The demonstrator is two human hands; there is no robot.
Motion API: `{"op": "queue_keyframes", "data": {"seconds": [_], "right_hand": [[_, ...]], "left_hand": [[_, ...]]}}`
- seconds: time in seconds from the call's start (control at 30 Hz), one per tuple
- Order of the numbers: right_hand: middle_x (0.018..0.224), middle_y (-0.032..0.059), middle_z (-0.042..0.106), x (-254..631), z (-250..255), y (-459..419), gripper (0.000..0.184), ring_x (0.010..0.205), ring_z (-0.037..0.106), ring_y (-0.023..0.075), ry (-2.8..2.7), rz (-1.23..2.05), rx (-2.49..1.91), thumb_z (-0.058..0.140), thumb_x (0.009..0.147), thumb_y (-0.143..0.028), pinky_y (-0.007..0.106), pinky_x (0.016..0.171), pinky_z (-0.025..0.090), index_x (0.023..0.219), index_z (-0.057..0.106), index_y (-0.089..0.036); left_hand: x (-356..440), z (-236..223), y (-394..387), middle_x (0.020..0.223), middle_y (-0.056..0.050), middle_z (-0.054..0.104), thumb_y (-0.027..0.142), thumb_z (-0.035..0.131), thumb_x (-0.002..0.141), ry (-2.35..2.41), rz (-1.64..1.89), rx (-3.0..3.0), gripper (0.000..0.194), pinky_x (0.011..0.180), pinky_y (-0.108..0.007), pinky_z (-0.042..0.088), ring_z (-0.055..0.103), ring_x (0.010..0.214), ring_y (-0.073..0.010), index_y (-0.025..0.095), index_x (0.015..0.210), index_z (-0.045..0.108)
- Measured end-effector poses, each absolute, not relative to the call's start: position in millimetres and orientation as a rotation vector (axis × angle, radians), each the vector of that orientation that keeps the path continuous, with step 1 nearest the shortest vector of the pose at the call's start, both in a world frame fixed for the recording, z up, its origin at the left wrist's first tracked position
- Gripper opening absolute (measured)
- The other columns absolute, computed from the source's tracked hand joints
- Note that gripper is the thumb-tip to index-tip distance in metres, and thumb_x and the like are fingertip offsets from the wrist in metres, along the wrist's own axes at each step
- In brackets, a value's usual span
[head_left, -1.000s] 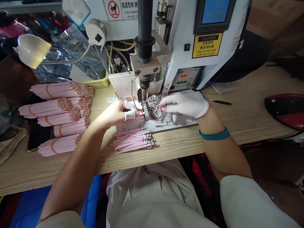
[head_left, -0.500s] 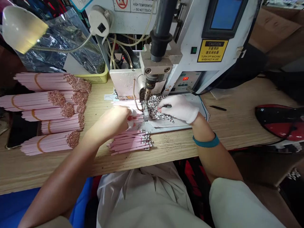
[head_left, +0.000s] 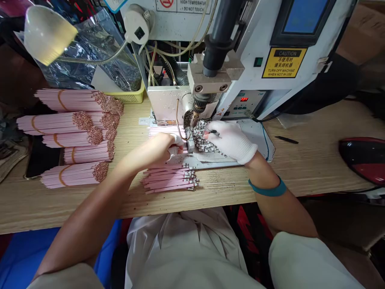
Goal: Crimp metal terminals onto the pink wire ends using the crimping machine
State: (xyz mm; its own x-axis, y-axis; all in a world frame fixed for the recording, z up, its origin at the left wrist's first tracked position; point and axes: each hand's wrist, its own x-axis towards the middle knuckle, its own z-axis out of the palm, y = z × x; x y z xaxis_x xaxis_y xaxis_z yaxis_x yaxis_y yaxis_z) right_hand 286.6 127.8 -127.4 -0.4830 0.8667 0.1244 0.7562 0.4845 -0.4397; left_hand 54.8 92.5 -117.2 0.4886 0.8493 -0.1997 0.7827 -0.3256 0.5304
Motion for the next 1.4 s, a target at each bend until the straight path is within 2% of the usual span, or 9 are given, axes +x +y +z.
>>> {"op": "queue_keyframes", "data": {"seconds": [0.13,0.3,0.47,0.7,0.8,0.93,1.03,1.17,1.4], "right_hand": [[0.084,0.0039,0.068,294.4,-122.0,131.4,0.01,0.078,0.059,0.0225,-2.392,0.482,-1.451,0.055,0.083,-0.022,0.032,0.066,0.037,0.079,0.064,-0.021],[0.081,0.0012,0.069,295.5,-126.9,133.6,0.009,0.078,0.06,0.0208,-2.415,0.509,-1.41,0.061,0.079,-0.023,0.032,0.067,0.037,0.076,0.069,-0.022],[0.077,0.0041,0.065,288.1,-137.1,134.5,0.016,0.075,0.056,0.0206,-2.503,0.382,-1.402,0.06,0.079,-0.028,0.032,0.066,0.035,0.079,0.073,-0.019],[0.082,0.0022,0.066,303.2,-127.7,139.8,0.013,0.076,0.057,0.0188,-2.39,0.507,-1.456,0.063,0.079,-0.026,0.031,0.066,0.036,0.081,0.074,-0.02],[0.079,0.0029,0.063,303.8,-130.3,141.1,0.011,0.074,0.056,0.0189,-2.458,0.509,-1.436,0.065,0.078,-0.026,0.031,0.065,0.036,0.078,0.074,-0.02],[0.08,0.0046,0.063,298.4,-132.1,139.0,0.011,0.076,0.056,0.0199,-2.438,0.477,-1.432,0.063,0.079,-0.026,0.032,0.064,0.037,0.076,0.07,-0.018],[0.071,0.004,0.064,291.6,-127.4,133.3,0.01,0.064,0.058,0.0168,-2.147,0.873,-1.447,0.061,0.082,-0.027,0.029,0.056,0.04,0.082,0.065,-0.017],[0.056,0.0014,0.058,276.6,-123.5,124.2,0.003,0.045,0.052,0.011,-1.739,1.438,-1.317,0.062,0.081,-0.018,0.022,0.039,0.037,0.081,0.06,-0.015],[0.056,-0.0028,0.053,259.4,-129.6,123.6,0.009,0.042,0.046,0.0056,-1.474,1.695,-1.147,0.062,0.076,-0.006,0.016,0.033,0.034,0.081,0.059,-0.013]], "left_hand": [[48.6,-118.2,96.5,0.076,-0.003,0.063,0.004,0.043,0.062,1.283,0.201,2.184,0.028,0.061,-0.023,0.037,0.053,0.068,-0.0144,0.016,0.077,0.064],[49.5,-115.7,97.3,0.075,-0.001,0.059,0.019,0.046,0.08,1.25,0.296,2.17,0.012,0.063,-0.023,0.038,0.05,0.066,-0.0131,0.016,0.079,0.057],[49.6,-117.4,98.7,0.073,0.0,0.056,0.032,0.048,0.085,1.253,0.365,2.011,0.019,0.058,-0.022,0.036,0.045,0.06,-0.0115,0.016,0.088,0.058],[45.2,-126.7,103.0,0.079,-0.001,0.061,0.037,0.058,0.08,1.253,0.458,1.83,0.028,0.057,-0.021,0.035,0.048,0.064,-0.0116,0.015,0.095,0.064],[45.0,-127.1,103.3,0.085,-0.003,0.065,0.04,0.06,0.08,1.23,0.473,1.783,0.035,0.06,-0.022,0.038,0.053,0.07,-0.0137,0.015,0.103,0.066],[45.4,-125.8,102.8,0.089,-0.005,0.066,0.044,0.059,0.08,1.244,0.473,1.775,0.04,0.063,-0.024,0.041,0.055,0.074,-0.0165,0.014,0.104,0.067],[45.5,-125.6,102.9,0.089,-0.005,0.066,0.044,0.058,0.08,1.255,0.469,1.777,0.037,0.063,-0.025,0.04,0.054,0.073,-0.016,0.014,0.098,0.068],[45.1,-128.1,104.7,0.08,-0.003,0.065,0.041,0.061,0.077,1.253,0.478,1.718,0.031,0.057,-0.023,0.035,0.05,0.063,-0.0126,0.014,0.091,0.068],[45.6,-132.7,109.1,0.07,-0.001,0.061,0.034,0.064,0.072,1.204,0.551,1.66,0.021,0.055,-0.022,0.035,0.05,0.062,-0.0124,0.014,0.078,0.068]]}}
